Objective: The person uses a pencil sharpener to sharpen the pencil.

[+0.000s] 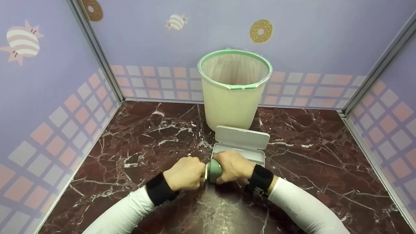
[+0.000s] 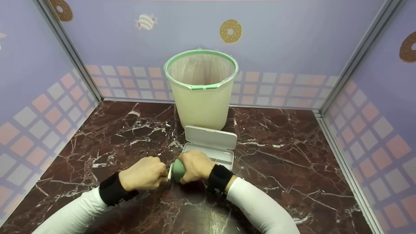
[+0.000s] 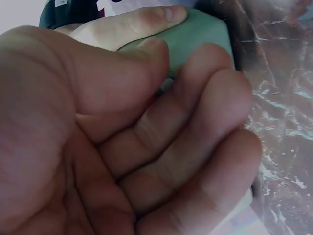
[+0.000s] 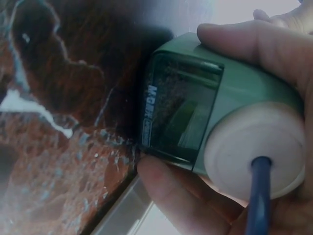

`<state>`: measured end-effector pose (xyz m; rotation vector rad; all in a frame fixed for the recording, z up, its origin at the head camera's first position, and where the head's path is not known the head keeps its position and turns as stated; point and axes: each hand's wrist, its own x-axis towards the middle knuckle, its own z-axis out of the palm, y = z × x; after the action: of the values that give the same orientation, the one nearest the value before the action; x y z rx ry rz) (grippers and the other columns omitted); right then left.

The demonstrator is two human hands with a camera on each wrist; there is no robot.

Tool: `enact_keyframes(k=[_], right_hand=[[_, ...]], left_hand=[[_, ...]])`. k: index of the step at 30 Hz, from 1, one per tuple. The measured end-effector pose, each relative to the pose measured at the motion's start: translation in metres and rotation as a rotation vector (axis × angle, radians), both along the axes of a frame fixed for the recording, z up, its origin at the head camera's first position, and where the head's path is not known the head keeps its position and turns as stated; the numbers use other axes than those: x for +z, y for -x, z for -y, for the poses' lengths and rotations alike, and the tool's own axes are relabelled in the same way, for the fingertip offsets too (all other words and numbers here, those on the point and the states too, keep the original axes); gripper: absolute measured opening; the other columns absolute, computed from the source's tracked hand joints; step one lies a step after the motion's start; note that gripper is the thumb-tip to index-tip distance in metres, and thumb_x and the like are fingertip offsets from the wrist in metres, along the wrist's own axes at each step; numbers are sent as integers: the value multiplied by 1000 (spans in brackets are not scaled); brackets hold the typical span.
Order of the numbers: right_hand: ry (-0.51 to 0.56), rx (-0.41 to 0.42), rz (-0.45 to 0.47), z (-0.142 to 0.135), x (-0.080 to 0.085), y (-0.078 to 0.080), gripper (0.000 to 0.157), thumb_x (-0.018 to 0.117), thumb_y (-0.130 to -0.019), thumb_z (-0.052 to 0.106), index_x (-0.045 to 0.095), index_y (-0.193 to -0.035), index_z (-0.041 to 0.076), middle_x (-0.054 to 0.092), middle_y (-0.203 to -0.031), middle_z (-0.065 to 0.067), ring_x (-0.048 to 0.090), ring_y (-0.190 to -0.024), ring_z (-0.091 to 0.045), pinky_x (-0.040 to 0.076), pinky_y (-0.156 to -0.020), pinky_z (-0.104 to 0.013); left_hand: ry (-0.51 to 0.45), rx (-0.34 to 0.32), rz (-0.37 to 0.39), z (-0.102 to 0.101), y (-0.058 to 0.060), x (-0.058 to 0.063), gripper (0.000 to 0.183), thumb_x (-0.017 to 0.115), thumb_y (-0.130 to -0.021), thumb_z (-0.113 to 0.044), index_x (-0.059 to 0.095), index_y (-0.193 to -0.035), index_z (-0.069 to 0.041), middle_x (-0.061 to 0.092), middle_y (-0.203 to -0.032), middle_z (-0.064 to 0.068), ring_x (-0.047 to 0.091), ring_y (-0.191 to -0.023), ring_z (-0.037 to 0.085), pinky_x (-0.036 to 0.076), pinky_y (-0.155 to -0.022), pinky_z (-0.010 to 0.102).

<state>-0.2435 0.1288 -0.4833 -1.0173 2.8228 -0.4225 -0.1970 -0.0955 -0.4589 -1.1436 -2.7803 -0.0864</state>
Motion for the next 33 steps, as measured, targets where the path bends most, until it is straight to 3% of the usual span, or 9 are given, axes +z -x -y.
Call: enact_keyframes(k=[6,13,21,27,33], right_hand=[[5,13,19,0,-1,0,44,101,-65,34,70,-93,19,72,-87,5,59,-75,-11,54,-69,-30],[18,16,41,-2,0,0,44,101,-66,31,71,-96,18,73,-88,4,61,-75,-11,56,-68,-29],[29,39,34,-2,-1,2,44,101,-66,33,71,-95,19,74,-87,5,60,-73,-9,55,-67,-27],[0,38,21,-2,2,3,45,101,-66,36,70,-94,19,73,-86,4,59,-74,-10,53,-68,-29],[-14,22,64,-3,3,5,46,101,-69,35,71,-100,21,73,-91,5,62,-78,-11,56,-71,-30]], left_hand=[[13,22,79,-3,8,-17,26,94,-78,-22,70,-73,-14,71,-73,11,70,-64,33,61,-56,51],[16,28,94,-4,19,-21,24,94,-77,-24,72,-72,-17,74,-74,10,73,-65,33,63,-58,52],[-44,59,66,-2,34,-32,17,92,-74,-21,76,-70,-17,76,-73,11,73,-64,36,63,-57,54],[-81,35,43,0,46,-37,24,86,-77,-15,68,-62,-18,73,-68,10,72,-62,37,61,-57,56],[-85,43,-9,-1,57,-34,20,80,-83,-9,71,-67,-15,75,-70,11,73,-63,37,60,-56,54]])
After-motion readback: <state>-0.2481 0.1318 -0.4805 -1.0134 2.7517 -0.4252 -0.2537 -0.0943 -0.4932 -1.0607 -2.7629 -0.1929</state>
